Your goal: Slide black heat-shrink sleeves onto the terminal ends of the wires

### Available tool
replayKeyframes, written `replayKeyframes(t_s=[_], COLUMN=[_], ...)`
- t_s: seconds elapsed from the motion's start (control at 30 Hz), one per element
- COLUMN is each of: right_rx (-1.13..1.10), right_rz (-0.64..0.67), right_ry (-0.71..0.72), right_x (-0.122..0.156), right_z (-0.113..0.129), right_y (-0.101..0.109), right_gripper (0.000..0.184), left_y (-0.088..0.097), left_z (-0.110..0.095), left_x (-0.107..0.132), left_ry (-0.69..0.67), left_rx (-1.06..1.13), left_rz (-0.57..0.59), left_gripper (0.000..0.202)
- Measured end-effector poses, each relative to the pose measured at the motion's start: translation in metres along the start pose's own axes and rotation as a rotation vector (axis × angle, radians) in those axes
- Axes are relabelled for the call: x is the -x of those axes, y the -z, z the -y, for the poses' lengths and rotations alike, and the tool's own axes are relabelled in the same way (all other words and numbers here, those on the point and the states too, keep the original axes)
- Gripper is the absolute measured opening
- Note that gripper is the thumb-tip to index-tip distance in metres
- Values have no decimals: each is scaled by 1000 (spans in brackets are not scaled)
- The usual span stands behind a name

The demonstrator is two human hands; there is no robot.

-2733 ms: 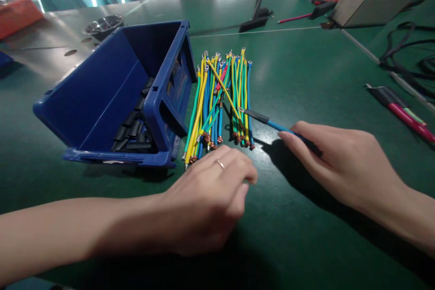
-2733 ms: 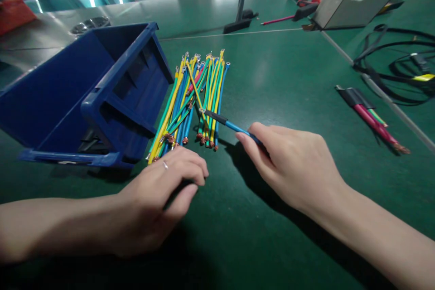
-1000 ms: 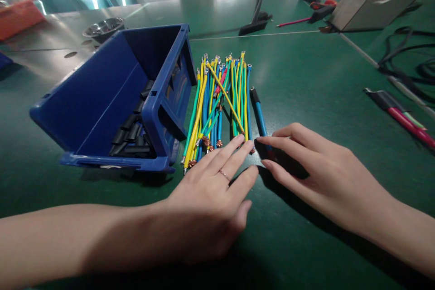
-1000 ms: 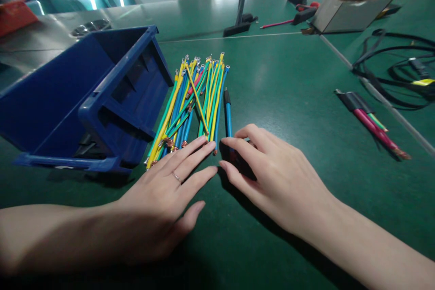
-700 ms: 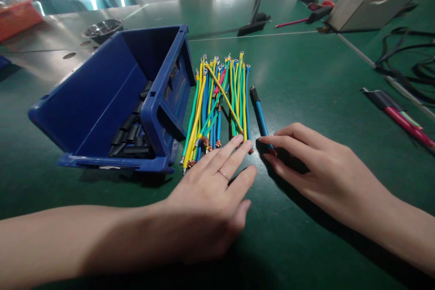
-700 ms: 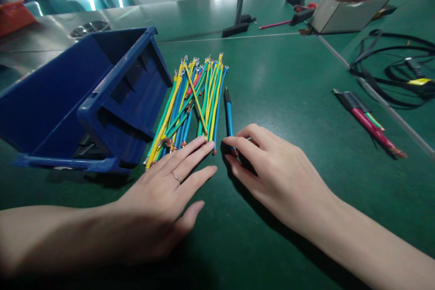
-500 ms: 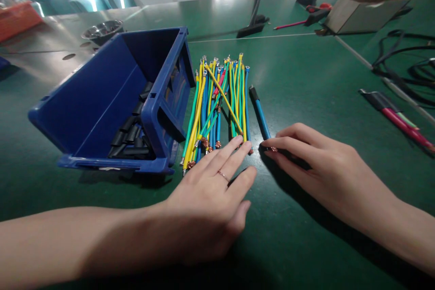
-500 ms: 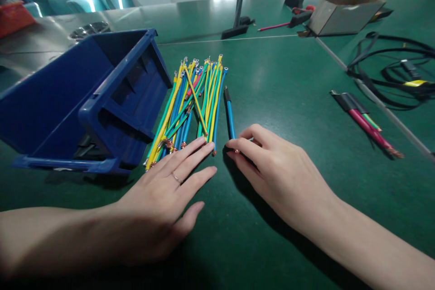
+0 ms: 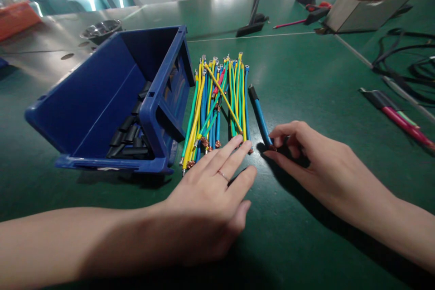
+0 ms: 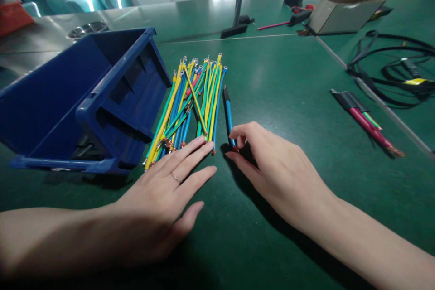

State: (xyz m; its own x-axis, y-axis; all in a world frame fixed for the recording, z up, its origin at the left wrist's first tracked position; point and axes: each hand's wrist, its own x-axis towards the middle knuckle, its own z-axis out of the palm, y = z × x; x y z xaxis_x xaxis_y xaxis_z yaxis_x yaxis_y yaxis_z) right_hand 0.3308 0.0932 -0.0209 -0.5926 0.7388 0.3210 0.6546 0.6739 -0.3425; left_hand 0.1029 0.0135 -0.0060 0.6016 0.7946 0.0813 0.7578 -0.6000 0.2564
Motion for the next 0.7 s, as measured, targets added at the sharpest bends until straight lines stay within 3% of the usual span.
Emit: replayKeyframes(t_s=[0.7], right_rx=[-72], right_rz=[64], right_ry=[2], right_x=[-4], right_z=[2], right_y=[3], right_gripper=[5], left_y=[-3], left_z=[-2], left_x=[-1], left_ry=[14], left_rx=[4], left_rz=[-26], left_gripper=[44])
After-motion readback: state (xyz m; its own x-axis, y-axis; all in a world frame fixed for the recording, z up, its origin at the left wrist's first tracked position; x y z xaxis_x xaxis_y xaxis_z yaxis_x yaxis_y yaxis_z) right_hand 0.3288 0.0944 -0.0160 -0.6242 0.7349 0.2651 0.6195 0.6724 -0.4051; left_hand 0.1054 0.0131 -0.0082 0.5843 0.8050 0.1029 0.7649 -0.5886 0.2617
